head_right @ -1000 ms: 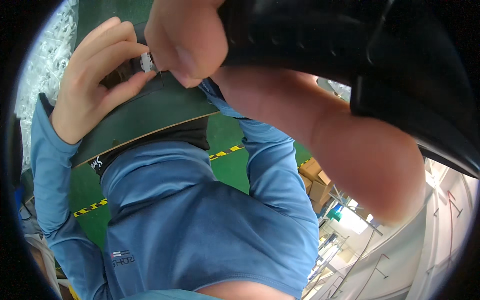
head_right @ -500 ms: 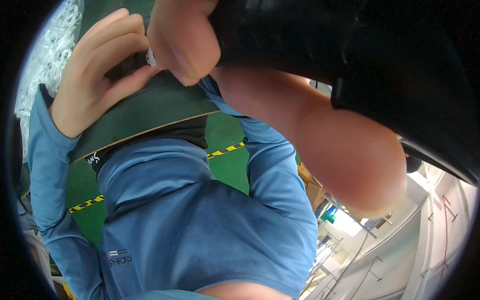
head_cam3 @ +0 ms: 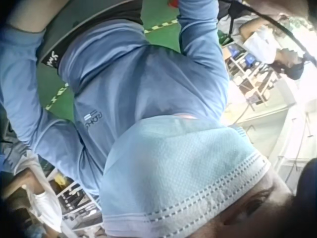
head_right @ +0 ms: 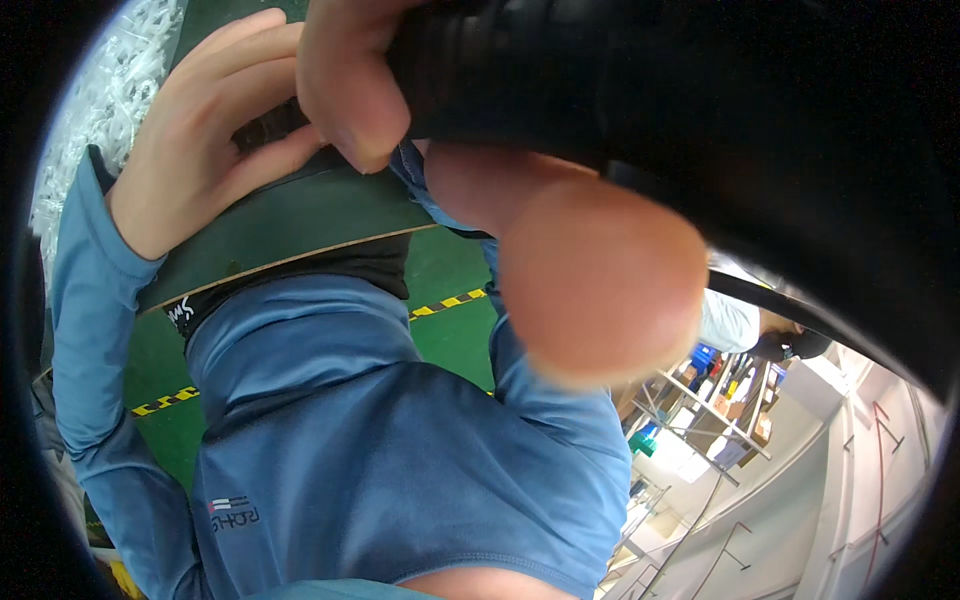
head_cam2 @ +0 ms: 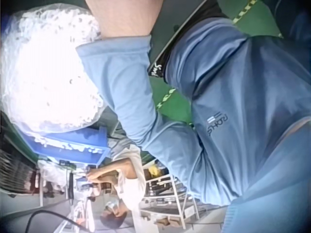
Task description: The person assembles small plastic components by fitting pieces together by hand and driving screws into them using an electric screwdriver.
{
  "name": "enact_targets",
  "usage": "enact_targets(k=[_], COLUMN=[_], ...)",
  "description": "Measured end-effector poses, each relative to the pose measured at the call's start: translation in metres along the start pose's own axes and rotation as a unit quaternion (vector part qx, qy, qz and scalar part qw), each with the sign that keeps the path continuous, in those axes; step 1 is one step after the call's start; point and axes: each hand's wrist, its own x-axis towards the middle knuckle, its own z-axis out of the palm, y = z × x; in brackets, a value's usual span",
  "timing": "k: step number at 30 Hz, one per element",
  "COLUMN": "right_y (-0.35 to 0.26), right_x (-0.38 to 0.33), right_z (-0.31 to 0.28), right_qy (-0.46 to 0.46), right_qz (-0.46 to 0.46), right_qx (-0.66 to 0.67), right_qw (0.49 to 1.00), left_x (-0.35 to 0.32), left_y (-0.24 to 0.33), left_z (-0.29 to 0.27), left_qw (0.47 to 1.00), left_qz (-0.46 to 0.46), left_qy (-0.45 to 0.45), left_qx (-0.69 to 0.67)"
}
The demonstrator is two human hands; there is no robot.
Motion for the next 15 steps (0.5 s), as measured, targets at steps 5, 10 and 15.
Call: enact_targets(k=[5, 10, 15], right_y=[0.037, 0.054, 0.041], right_x=[0.019, 0.034, 0.025], right_z=[-0.03, -0.038, -0.028], right_qy=[-0.136, -0.232, -0.16], right_qz=[-0.161, -0.234, -0.184], right_qx=[0.064, 0.138, 0.11], right_qw=[0.975, 0.934, 0.964], left_x=[0.0, -0.01, -0.001], left_y=[0.0, 0.0, 0.0], left_z=[0.007, 0.015, 0.016], left_qw=[1.0, 0.999, 1.0], left_qz=[-0.002, -0.042, -0.015], left_qy=[0.001, 0.022, 0.017], left_qx=[-0.009, -0.012, -0.009])
